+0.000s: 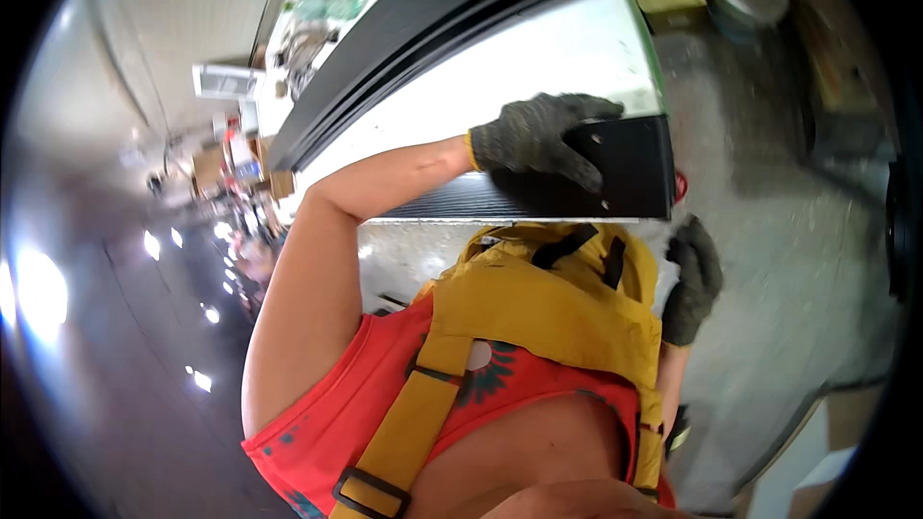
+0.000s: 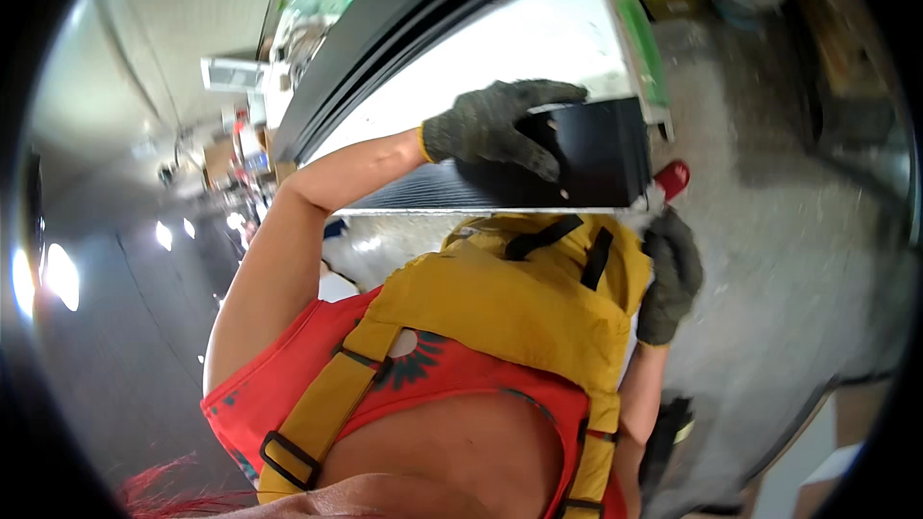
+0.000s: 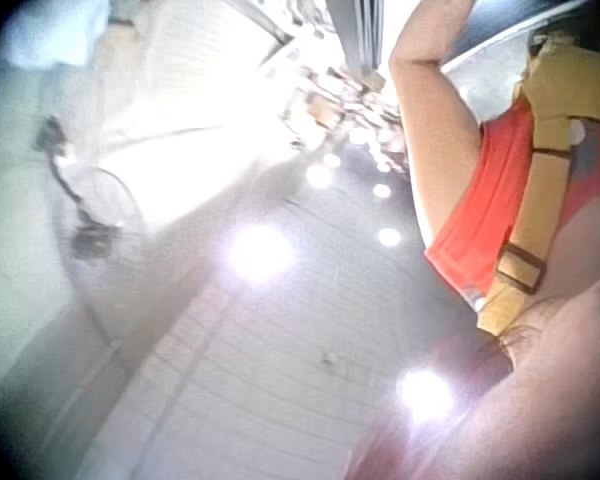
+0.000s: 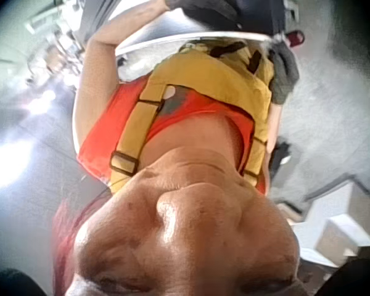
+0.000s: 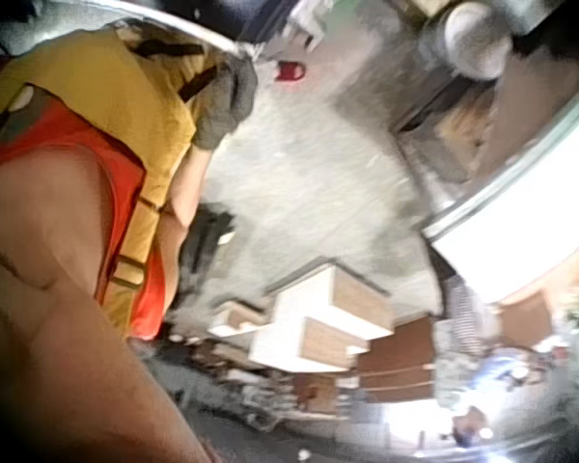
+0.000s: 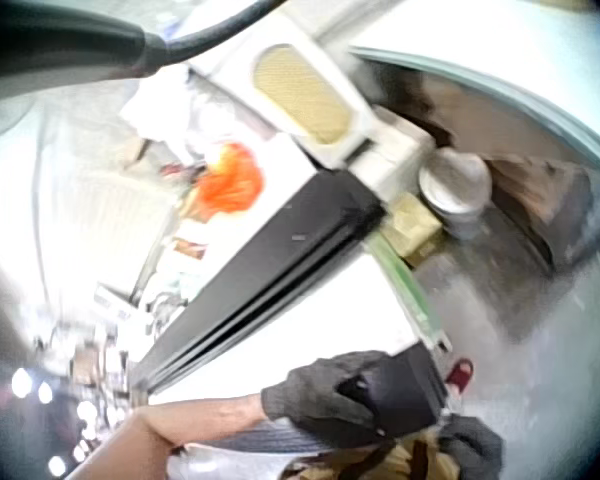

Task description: The person wipes the surface of several long, black, curved plastic parts with a cloth. They handle the parts one at a time, wiping them and then stacking them on a white workbench.

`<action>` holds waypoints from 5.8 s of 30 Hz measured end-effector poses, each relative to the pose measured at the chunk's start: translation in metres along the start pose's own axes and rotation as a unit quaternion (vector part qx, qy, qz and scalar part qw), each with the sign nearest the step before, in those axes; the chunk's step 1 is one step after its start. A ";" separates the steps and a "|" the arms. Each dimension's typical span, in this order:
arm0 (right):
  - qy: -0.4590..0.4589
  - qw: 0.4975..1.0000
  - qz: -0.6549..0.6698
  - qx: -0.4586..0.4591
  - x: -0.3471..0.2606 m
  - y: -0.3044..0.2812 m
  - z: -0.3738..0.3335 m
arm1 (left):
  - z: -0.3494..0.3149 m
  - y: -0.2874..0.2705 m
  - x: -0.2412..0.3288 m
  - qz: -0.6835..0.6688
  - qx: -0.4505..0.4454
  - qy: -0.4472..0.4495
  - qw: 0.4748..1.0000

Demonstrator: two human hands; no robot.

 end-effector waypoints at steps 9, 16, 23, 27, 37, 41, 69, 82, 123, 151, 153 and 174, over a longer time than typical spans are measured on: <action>-0.324 0.917 -0.108 0.206 -0.083 0.055 -0.009 | -0.155 0.000 -0.141 -0.060 0.354 0.059 0.931; -0.317 0.881 -0.351 -0.031 -0.034 0.209 -0.040 | -0.305 -0.026 -0.311 -0.060 0.605 -0.066 0.791; -0.452 0.592 -0.650 -0.153 0.048 0.322 -0.062 | -0.417 -0.077 -0.510 0.130 0.626 -0.262 0.723; -0.465 0.585 -0.639 -0.183 0.029 0.289 -0.048 | -0.387 -0.074 -0.643 0.523 0.422 -0.235 0.703; -0.420 0.565 -0.700 -0.122 0.034 0.271 -0.049 | -0.352 -0.113 -0.768 0.235 0.185 -0.470 0.830; -0.418 0.555 -0.709 -0.119 0.035 0.272 -0.047 | -0.346 -0.074 -0.840 0.145 0.236 -0.402 0.873; -0.072 0.944 0.038 -0.320 0.096 0.520 -0.009 | -0.292 -0.111 -0.323 -0.011 0.387 0.265 0.883; -0.565 0.461 -0.684 -0.002 -0.077 0.448 0.106 | -0.164 -0.226 -0.548 -0.060 0.654 -0.191 0.729; -0.439 0.770 -0.449 0.116 -0.056 0.131 -0.051 | -0.201 -0.066 -0.234 -0.523 0.319 0.257 0.747; -0.483 0.820 -0.305 0.030 -0.065 0.036 -0.035 | -0.063 0.114 0.085 -0.631 -0.415 -0.030 0.654; -0.485 0.818 -0.309 0.025 -0.064 0.033 -0.034 | -0.062 0.114 0.085 -0.630 -0.408 -0.025 0.661; -0.456 0.828 -0.070 0.319 -0.005 -0.055 -0.044 | -0.095 -0.004 -0.076 -0.180 0.422 0.211 0.863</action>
Point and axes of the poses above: each hand's wrist, its own z-axis towards the middle knuckle, its own y-axis out of the palm, x = y × z, the point moved 5 cm from there along z, towards the middle knuckle, and after that the axes turned 13 degrees about z, right-handed, at the moved point
